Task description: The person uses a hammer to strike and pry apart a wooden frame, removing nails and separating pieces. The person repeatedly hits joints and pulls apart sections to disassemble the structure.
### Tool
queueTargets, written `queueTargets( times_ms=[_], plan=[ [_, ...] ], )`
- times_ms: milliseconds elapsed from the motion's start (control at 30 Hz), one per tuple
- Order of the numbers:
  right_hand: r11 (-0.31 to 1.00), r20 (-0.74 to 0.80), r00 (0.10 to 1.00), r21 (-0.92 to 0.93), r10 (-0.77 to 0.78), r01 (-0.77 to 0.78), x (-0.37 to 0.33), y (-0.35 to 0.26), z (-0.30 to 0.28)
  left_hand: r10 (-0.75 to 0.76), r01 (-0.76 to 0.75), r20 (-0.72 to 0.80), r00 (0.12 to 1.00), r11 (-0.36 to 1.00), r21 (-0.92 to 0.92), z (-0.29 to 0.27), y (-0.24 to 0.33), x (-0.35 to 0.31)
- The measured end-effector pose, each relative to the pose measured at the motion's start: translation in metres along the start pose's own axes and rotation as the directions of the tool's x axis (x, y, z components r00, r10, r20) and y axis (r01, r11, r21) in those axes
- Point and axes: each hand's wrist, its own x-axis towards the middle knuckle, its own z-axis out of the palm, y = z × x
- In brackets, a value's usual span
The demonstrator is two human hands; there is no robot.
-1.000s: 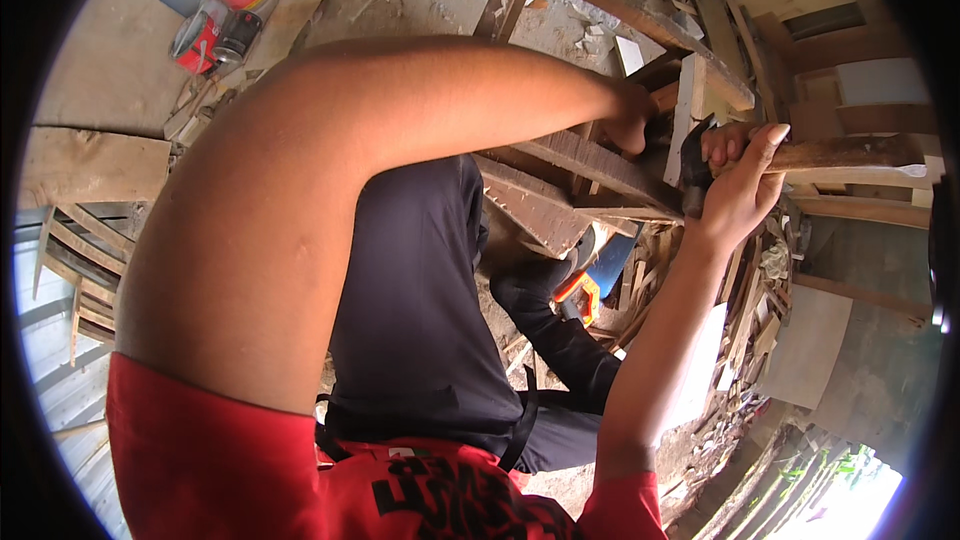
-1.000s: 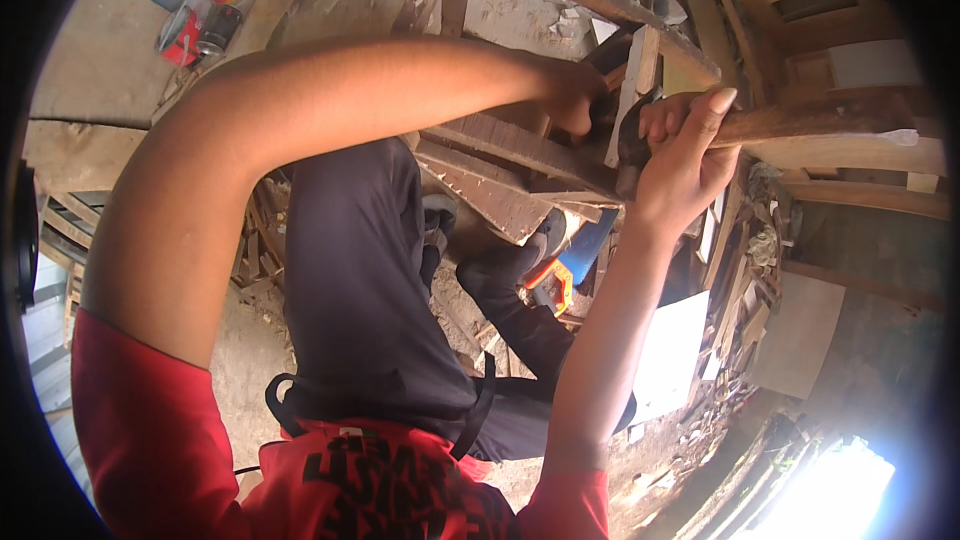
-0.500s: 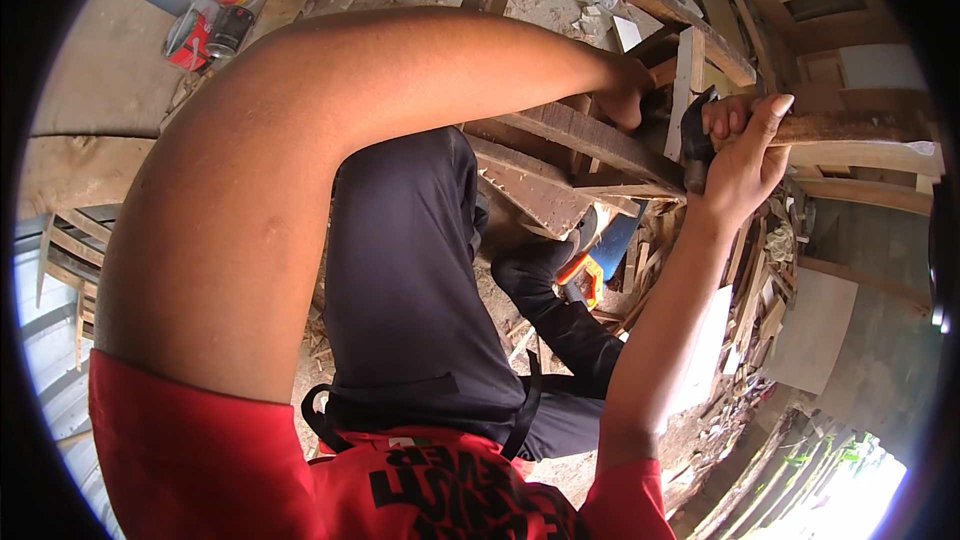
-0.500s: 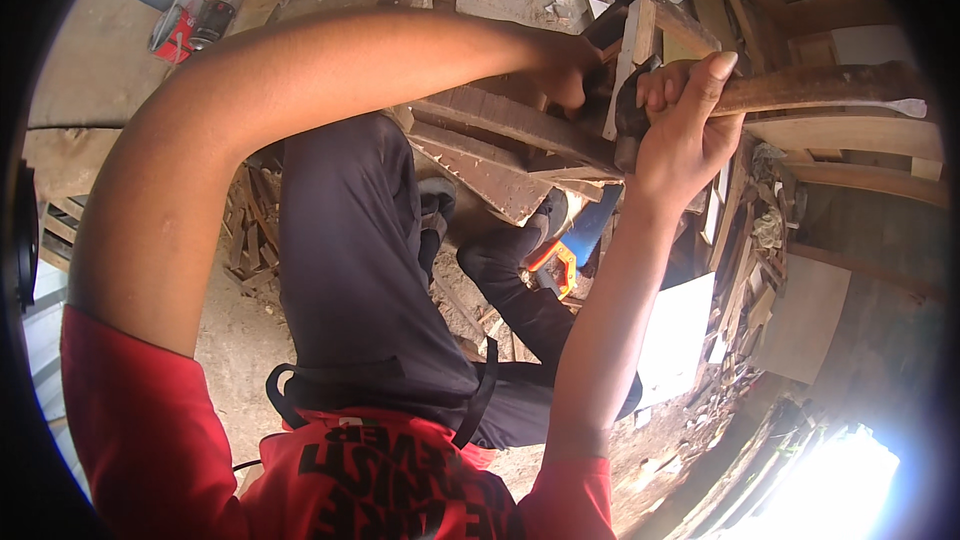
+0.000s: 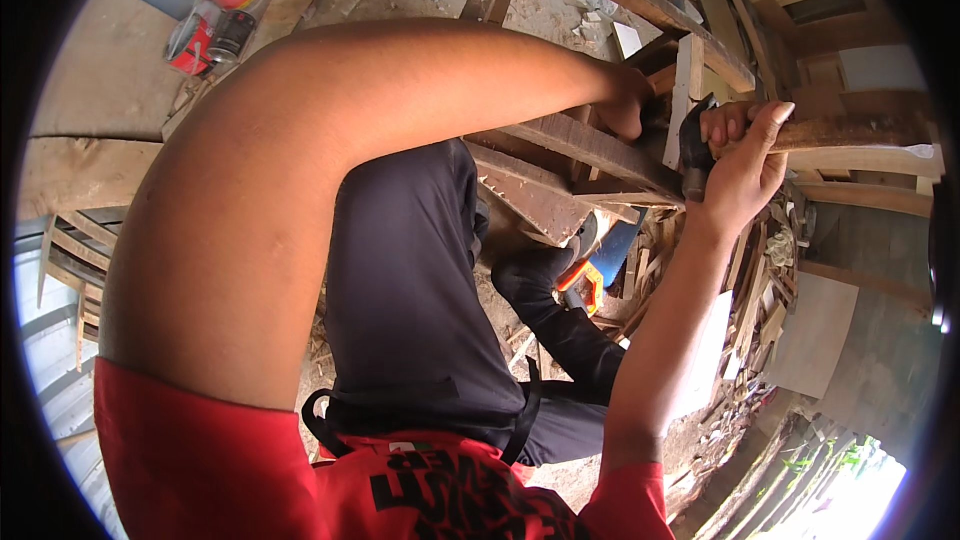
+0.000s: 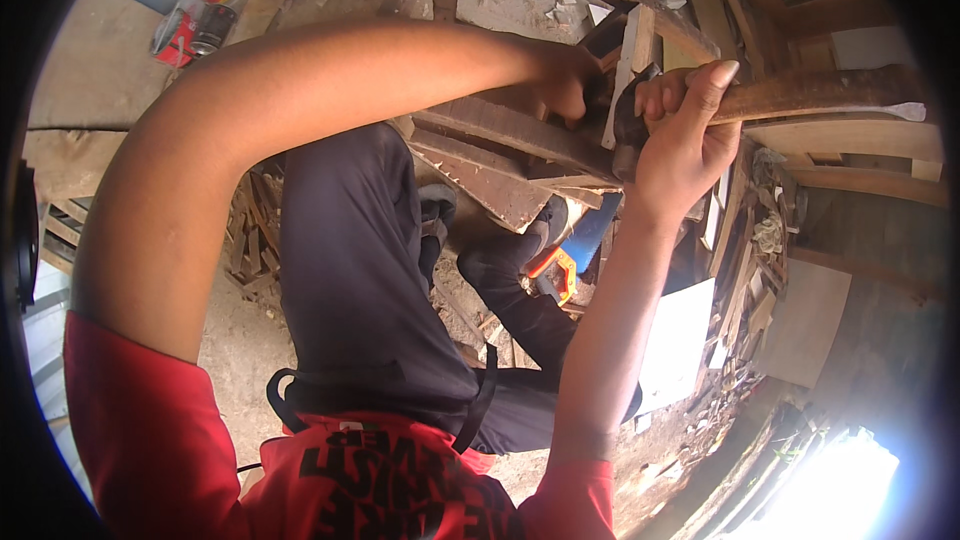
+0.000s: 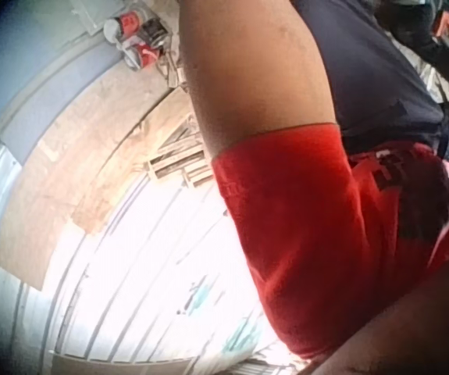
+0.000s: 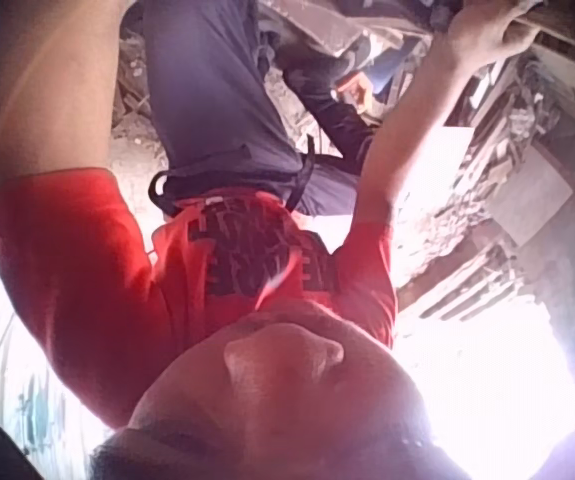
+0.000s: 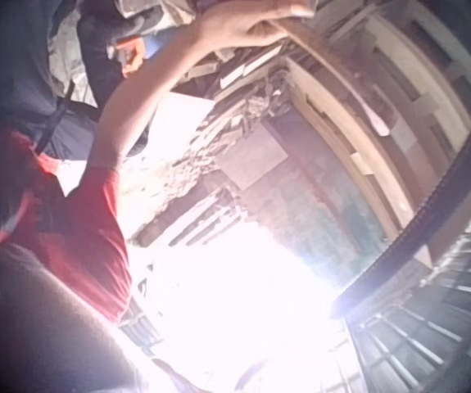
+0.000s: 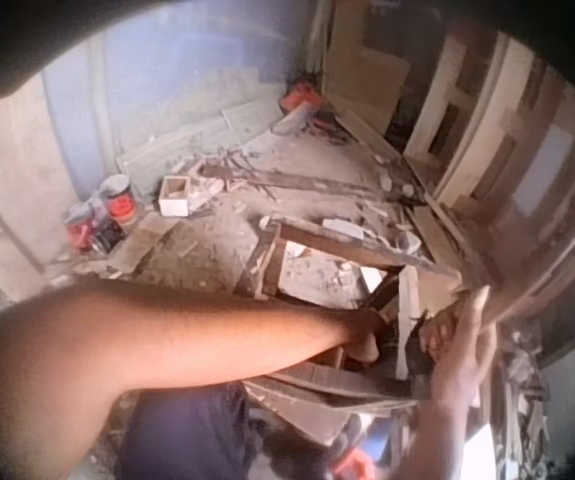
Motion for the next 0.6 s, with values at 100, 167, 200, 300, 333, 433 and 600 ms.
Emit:
queueTargets(
  times_ms=[100,167,200,300,333,433,600],
  plan=[
    [0.999,0.011,0.999,-0.01,0.049,-0.049,0.002,-0.006,0.003,-0.088,0.09,0.037,0.995,0.995,-0.044,0.004,-0.004,0.008],
    [0.995,-0.001,0.996,-0.051,0.089,-0.089,0.005,-0.012,0.004,-0.109,0.111,0.027,0.994,0.991,-0.073,0.008,-0.008,0.013],
    [0.993,0.014,0.995,-0.065,0.095,-0.093,0.007,-0.013,0.004,-0.119,0.12,0.023,0.993,0.989,-0.088,0.01,-0.01,0.015],
    [0.986,0.068,0.987,-0.1,0.144,-0.137,0.015,-0.019,0.002,-0.089,0.089,-0.009,0.996,0.995,-0.048,0.012,-0.017,0.017],
    [0.979,0.081,0.98,-0.116,0.179,-0.17,0.019,-0.022,-0.001,-0.101,0.101,0.016,0.995,0.993,-0.065,0.011,-0.016,0.018],
    [0.952,0.1,0.956,-0.167,0.275,-0.256,0.027,-0.031,-0.005,-0.123,0.127,0.057,0.991,0.99,-0.065,0.01,-0.011,0.019],
    [0.898,-0.024,0.913,-0.174,0.408,-0.405,0.042,-0.044,0.006,-0.173,0.176,0.1,0.98,0.984,-0.016,0.003,-0.001,0.017]
  ],
)
